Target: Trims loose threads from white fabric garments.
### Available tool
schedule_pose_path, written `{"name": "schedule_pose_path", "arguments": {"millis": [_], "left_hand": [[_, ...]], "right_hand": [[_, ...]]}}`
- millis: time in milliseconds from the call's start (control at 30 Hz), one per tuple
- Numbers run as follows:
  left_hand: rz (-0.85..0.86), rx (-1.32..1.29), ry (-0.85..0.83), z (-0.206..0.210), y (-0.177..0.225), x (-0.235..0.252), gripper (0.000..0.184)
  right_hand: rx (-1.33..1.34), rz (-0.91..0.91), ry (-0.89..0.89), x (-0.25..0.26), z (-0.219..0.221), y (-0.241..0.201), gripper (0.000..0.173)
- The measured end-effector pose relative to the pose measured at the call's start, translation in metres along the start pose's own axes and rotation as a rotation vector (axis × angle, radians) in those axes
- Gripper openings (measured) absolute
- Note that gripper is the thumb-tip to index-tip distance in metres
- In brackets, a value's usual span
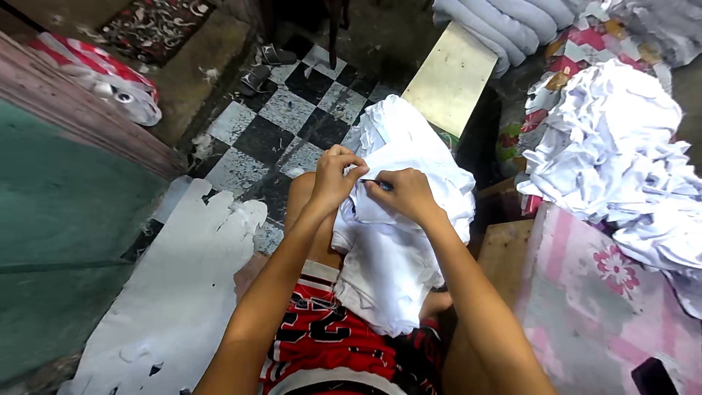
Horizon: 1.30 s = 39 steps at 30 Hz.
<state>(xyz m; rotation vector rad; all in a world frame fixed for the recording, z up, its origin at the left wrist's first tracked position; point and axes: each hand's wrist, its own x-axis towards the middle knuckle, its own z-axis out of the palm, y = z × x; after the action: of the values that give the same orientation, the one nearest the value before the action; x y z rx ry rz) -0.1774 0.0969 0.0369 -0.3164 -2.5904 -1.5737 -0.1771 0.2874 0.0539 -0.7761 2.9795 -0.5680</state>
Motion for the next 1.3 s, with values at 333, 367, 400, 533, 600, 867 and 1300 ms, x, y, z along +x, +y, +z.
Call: {"name": "schedule_pose_path", "arguments": {"millis": [333,367,400,533,600,867,1300], "left_hand": [[0.032,0.192,0.097,-0.026,-0.018,-0.011,0.024],[0.118,0.157,0.036,-0.022,-0.022,-0.014,0.019],[0.171,0.133,-0.017,-0.016,-0.024,-0.016,0.017],[0.171,0.056,-0.055,0.0,-0.023,-0.021,0.013],[0.208,0.015,-0.027,0.008,-0.032,-0.02,0.01],[0.267,0.067,0.001,0.012,-0.039,-0.02,0.015],[0.063,-0.144,0.008,0.008,-0.035,-0.021,0.016]], "right_hand": [[0.132,0.103,0.082,-0.005,0.002,0.016,0.044],[0.163,0.114,0.091,-0.006,0.003,0.018,0.043],[0.191,0.118,0.103,-0.006,0.004,0.02,0.042],[0.245,0.102,0.139,-0.012,0.011,0.025,0.038],[0.251,0.108,0.126,-0.014,0.013,0.026,0.038],[0.142,-0.009,0.062,-0.009,0.007,0.024,0.038],[-0.202,-0.033,-0.344,0.031,-0.031,-0.002,0.052]]}}
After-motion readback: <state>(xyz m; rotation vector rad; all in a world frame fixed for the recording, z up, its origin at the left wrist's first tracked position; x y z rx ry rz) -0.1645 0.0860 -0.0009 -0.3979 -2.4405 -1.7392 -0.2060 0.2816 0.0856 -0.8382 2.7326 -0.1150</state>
